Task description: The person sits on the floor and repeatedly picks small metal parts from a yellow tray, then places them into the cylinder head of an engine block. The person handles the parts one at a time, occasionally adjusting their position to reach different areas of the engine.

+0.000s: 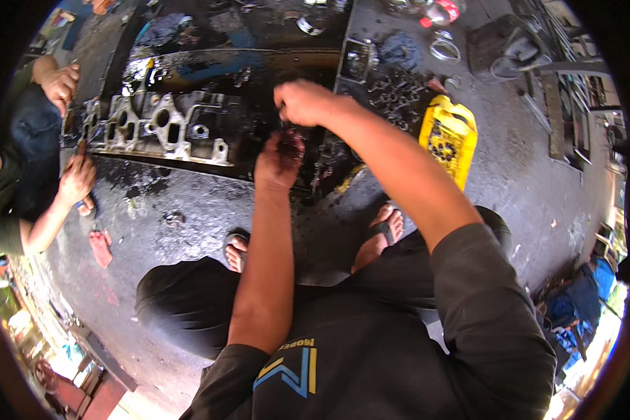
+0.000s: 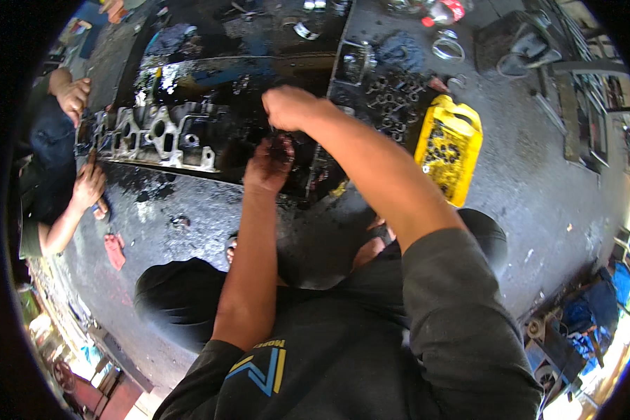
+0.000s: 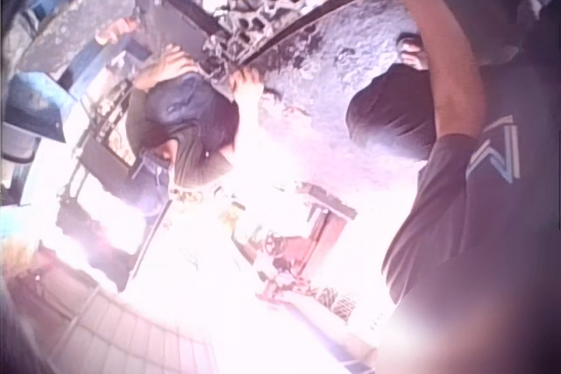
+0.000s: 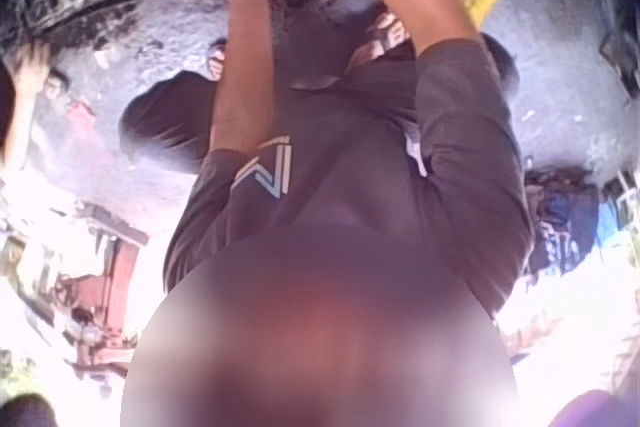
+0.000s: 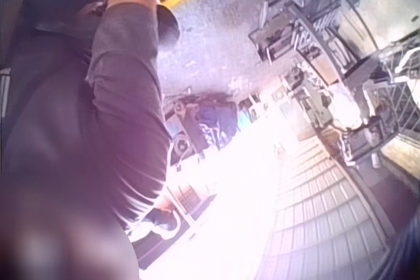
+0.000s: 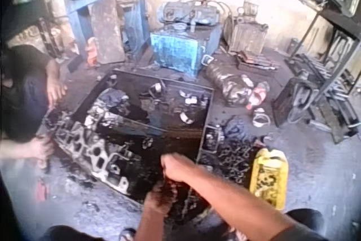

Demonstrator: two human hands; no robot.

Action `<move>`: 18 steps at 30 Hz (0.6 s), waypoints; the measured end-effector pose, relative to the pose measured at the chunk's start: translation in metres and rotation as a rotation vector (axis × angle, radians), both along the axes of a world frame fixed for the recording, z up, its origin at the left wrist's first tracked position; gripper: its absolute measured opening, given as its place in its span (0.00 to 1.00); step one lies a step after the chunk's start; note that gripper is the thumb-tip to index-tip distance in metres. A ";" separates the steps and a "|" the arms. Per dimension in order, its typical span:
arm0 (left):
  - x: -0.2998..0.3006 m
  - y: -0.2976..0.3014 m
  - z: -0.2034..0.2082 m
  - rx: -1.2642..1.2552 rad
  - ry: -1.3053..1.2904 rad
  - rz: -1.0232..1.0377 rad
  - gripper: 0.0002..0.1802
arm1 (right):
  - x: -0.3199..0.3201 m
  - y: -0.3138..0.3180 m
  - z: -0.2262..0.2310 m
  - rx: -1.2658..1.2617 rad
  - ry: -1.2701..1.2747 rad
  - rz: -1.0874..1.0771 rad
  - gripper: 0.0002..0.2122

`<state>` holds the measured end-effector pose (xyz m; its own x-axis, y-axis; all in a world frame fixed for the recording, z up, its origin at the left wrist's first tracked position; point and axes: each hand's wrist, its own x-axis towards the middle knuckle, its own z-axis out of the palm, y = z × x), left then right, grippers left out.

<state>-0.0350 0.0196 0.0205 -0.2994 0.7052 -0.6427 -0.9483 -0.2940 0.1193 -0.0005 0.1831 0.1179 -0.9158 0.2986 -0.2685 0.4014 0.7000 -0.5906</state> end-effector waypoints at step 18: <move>0.008 0.002 -0.006 -0.445 0.344 -0.277 0.15 | 0.269 0.156 0.030 0.276 -0.271 -0.735 0.15</move>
<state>-0.0272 0.0219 0.0143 -0.3859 0.4728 -0.7922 -0.8678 0.1052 0.4856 0.2687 0.3389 0.1481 -0.3758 0.8830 -0.2813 0.9166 0.3094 -0.2533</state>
